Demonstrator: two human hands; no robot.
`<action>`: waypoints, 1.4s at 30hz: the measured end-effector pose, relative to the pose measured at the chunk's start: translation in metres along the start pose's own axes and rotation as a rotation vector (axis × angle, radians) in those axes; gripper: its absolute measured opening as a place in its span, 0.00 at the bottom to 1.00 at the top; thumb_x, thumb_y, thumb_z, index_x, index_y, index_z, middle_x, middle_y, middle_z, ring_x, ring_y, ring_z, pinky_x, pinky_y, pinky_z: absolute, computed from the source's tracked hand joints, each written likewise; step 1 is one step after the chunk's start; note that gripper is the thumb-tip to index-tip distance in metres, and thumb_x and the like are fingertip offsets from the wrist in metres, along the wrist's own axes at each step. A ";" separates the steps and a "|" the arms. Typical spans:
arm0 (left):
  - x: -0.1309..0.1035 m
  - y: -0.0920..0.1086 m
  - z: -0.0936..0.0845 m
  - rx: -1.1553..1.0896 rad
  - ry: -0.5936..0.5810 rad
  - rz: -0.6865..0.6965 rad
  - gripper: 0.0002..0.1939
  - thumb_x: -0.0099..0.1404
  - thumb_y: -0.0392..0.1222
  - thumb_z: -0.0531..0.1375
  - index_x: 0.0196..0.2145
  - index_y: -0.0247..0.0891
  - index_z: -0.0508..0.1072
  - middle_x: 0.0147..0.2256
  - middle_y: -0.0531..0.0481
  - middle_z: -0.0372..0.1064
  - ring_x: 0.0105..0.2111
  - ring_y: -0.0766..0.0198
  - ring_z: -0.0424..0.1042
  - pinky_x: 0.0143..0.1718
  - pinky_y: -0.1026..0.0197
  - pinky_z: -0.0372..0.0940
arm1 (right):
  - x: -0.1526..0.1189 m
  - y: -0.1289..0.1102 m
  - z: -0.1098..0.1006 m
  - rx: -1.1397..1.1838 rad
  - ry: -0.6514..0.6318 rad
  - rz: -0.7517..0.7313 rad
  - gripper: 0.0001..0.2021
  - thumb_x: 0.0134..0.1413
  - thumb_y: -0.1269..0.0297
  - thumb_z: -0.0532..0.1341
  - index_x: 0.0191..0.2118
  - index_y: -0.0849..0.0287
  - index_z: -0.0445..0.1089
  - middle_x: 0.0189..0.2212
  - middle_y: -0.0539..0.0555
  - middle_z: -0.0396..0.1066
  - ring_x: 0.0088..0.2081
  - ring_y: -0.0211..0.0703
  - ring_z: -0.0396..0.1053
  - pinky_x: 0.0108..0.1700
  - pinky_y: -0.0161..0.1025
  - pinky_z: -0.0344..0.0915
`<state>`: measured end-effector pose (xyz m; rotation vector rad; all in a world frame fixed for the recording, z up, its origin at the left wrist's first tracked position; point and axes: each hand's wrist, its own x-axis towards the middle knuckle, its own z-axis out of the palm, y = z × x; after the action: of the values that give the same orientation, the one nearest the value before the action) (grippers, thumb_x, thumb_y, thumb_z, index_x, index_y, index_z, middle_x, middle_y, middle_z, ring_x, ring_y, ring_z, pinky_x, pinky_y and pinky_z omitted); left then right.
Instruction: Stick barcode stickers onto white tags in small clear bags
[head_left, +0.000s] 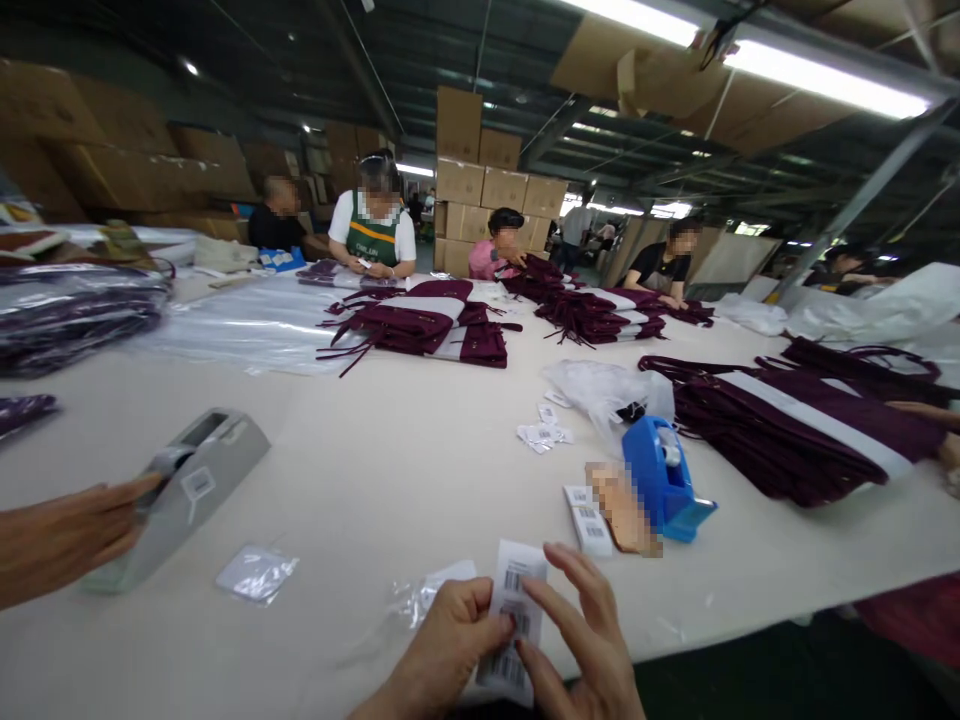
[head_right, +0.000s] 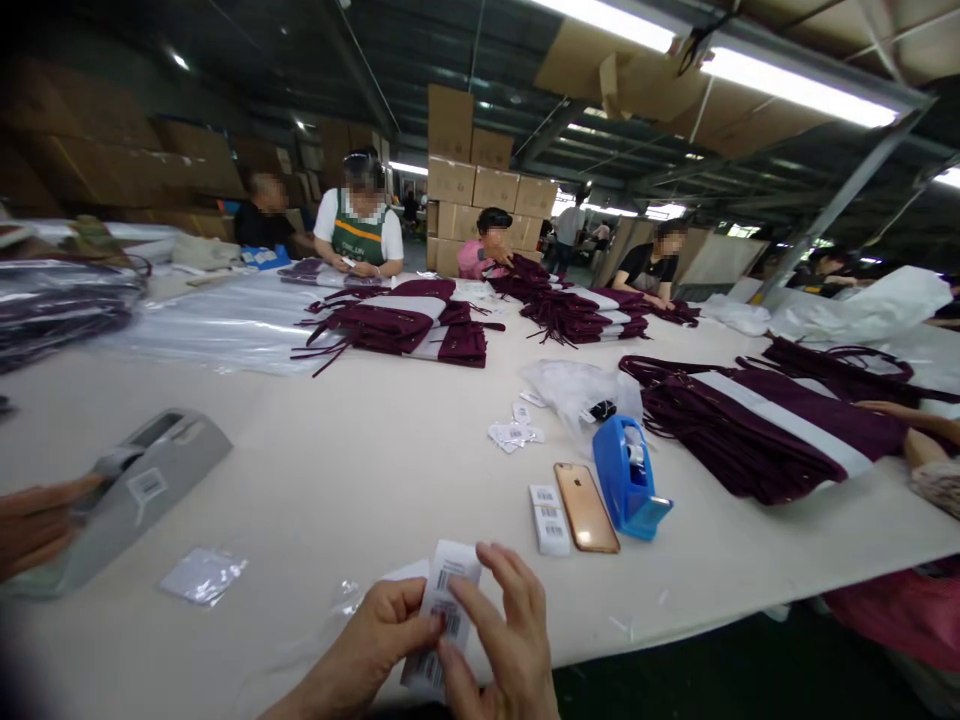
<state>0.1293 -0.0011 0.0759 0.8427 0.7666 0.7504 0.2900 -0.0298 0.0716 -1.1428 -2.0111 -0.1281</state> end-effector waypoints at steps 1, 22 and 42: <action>-0.005 0.001 0.000 0.029 -0.018 -0.001 0.12 0.48 0.44 0.64 0.25 0.30 0.72 0.22 0.53 0.62 0.23 0.69 0.57 0.25 0.67 0.51 | 0.002 -0.001 0.001 0.062 -0.038 0.052 0.18 0.53 0.63 0.57 0.51 0.57 0.64 0.53 0.62 0.60 0.55 0.56 0.57 0.50 0.53 0.63; -0.011 -0.002 -0.014 0.253 0.026 -0.080 0.08 0.47 0.43 0.55 0.20 0.34 0.64 0.19 0.56 0.52 0.21 0.71 0.50 0.22 0.66 0.45 | 0.001 -0.017 0.033 0.577 -0.131 0.404 0.09 0.58 0.65 0.53 0.31 0.56 0.70 0.27 0.49 0.72 0.32 0.40 0.71 0.47 0.42 0.66; 0.033 0.008 -0.015 0.552 0.229 0.094 0.12 0.54 0.47 0.54 0.26 0.35 0.72 0.25 0.48 0.69 0.28 0.61 0.65 0.32 0.59 0.59 | 0.022 0.033 -0.005 -0.155 0.221 -0.169 0.23 0.55 0.45 0.51 0.48 0.57 0.62 0.34 0.58 0.72 0.39 0.50 0.69 0.50 0.55 0.56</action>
<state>0.1317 0.0345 0.0670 1.3096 1.1731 0.7360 0.3123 0.0027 0.0807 -1.0029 -1.9223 -0.4834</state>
